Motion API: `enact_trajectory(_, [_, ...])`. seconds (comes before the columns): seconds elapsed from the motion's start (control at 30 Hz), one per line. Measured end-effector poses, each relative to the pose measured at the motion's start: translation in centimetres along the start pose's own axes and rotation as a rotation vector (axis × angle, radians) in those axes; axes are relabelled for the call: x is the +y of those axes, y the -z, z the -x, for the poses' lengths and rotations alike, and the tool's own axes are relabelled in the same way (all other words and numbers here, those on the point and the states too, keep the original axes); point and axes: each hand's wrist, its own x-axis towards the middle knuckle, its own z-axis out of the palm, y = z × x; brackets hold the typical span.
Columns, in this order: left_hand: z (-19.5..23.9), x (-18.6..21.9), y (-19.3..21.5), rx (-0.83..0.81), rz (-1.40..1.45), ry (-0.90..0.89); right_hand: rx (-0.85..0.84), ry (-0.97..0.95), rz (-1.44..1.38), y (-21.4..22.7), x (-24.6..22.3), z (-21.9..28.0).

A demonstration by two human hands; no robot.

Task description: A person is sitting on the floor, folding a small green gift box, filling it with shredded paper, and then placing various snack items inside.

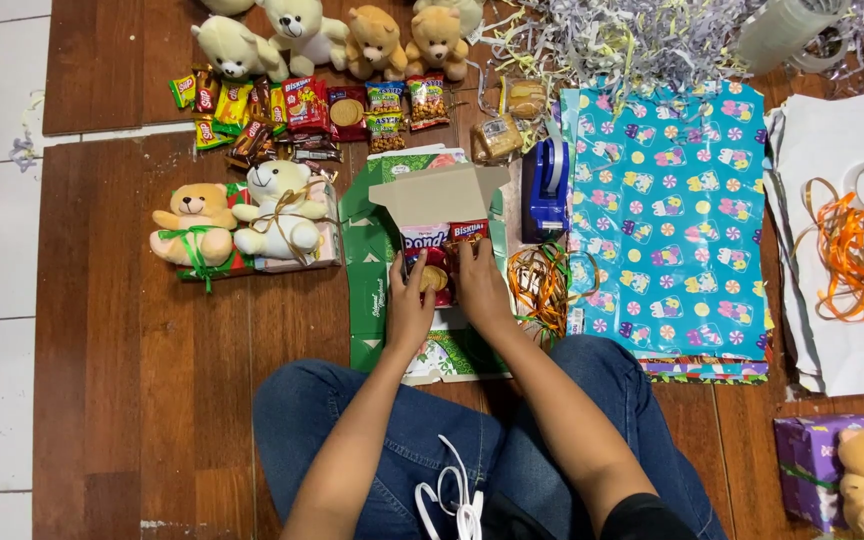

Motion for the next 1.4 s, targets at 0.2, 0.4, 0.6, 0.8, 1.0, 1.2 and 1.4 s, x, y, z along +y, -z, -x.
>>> enact_trajectory(0.2, [-0.1, -0.2, -0.2, 0.010, -0.020, -0.020, 0.007, -0.005, 0.037, 3.9, -2.3, 0.7])
enact_trajectory(0.4, [-0.3, 1.1, 0.9, 0.056, 0.105, 0.026, 0.100, 0.003, 0.061, 5.1, -0.3, -0.1])
enact_trajectory(0.6, [-0.3, 0.4, 0.3, 0.125, -0.120, -0.140, 0.500, -0.024, -0.011, 7.1, 3.2, -1.5])
enact_trajectory(0.8, [0.5, 1.4, -1.6, -0.111, -0.378, -0.483, 0.514, -0.110, -0.160, 7.3, 4.3, -2.4])
enact_trajectory(1.0, [2.1, 2.3, -3.0, -0.152, -0.413, -0.607, 0.494, -0.098, -0.192, 7.0, 4.0, -3.4])
enact_trajectory(1.2, [1.9, 3.1, -2.6, -0.182, -0.411, -0.626, 0.518, 0.000, -0.222, 7.0, 2.2, -8.6])
enact_trajectory(1.4, [1.0, 4.0, -2.5, -0.014, -0.276, -0.596, 0.429, 0.141, -0.200, 2.7, 1.4, -22.1])
